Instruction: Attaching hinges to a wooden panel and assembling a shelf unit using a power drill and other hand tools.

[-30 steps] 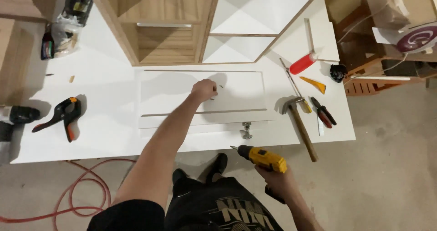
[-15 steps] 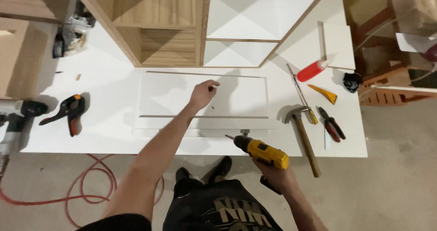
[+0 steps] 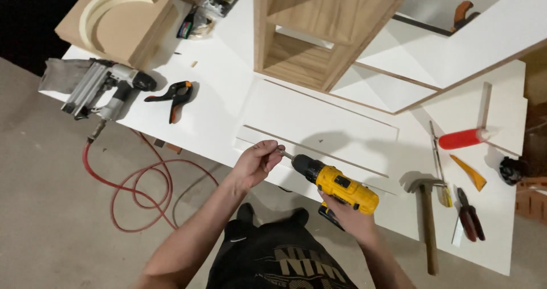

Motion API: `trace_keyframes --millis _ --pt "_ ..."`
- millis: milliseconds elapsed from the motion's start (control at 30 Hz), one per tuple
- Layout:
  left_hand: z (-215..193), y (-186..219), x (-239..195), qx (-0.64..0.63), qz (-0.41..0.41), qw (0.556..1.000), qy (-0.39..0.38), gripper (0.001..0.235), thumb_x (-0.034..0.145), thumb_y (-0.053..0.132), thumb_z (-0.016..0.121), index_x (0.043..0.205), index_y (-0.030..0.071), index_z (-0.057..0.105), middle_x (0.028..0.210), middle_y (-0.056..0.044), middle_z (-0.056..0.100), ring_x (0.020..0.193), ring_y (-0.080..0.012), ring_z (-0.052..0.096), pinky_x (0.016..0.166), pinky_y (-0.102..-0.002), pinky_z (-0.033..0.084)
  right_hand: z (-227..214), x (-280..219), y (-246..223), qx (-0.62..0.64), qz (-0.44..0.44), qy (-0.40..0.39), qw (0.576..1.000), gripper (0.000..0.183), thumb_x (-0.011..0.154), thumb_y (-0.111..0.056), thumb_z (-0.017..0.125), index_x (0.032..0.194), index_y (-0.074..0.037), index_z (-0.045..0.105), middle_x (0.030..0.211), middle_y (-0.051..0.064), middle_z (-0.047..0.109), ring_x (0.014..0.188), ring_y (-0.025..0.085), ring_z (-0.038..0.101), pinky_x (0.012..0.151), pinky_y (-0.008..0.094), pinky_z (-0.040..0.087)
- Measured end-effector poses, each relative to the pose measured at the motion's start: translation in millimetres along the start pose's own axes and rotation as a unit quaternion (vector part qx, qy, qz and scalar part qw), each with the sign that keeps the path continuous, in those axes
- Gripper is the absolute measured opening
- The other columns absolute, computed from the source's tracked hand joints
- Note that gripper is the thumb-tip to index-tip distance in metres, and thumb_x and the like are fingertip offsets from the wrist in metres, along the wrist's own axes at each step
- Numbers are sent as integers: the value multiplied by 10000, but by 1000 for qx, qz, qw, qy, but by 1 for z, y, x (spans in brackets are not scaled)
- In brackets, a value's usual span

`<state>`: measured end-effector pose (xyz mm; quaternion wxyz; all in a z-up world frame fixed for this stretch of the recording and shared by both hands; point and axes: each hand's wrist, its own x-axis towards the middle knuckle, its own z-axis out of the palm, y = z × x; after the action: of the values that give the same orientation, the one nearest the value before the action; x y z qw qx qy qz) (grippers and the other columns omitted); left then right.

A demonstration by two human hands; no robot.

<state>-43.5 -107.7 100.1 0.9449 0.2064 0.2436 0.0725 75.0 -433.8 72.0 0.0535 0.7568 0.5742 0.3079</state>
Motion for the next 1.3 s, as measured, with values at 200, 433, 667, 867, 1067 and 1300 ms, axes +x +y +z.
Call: trace_keyframes --millis 200,433,667,867,1067,1300 --pt "-15 22 -16 -59 -6 998 30 57 939 37 701 940 -19 688 1049 -200 730 961 -241 758 804 -248 650 -10 19 -15 21 -10 -15 1000 495 973 -314 702 1425 -443 547 1011 -4 579 700 207 516 564 355 383" --pt "9 45 -48 84 58 991 88 70 884 42 771 912 -9 730 889 -183 769 780 -226 748 733 -277 632 -45 56 -32 -57 6 -27 998 481 928 -415 666 1380 -485 518 1126 -67 595 892 214 605 804 398 531" --pt "-15 54 -56 62 42 995 -69 79 934 -1 699 1008 -23 716 1037 -229 769 943 -291 774 797 -320 659 -134 126 -28 523 492 -261 645 369 853 -426 763 661 -124 672 648 -16 713 544 98 646 511 246 503" --pt "-20 84 -55 348 116 918 -149 154 897 25 752 1039 -35 760 929 -201 801 801 -245 785 783 -311 661 -149 137 -19 467 492 -376 631 463 864 -558 670 652 -147 673 677 -21 715 584 105 683 459 232 470" --pt "-22 100 -9 676 243 658 -225 168 865 160 837 1032 165 818 964 -94 802 899 -283 770 840 -420 626 -196 236 -13 444 479 -326 684 337 794 -320 853 853 -12 727 705 107 720 647 220 688 644 349 559" --pt "-77 56 98 750 121 609 -231 233 809 231 794 1039 199 809 1045 -35 783 1087 -320 715 1022 -477 544 -96 265 -33 313 388 -445 744 559 790 -451 749 1112 4 716 995 191 757 1028 377 736 842 429 589"
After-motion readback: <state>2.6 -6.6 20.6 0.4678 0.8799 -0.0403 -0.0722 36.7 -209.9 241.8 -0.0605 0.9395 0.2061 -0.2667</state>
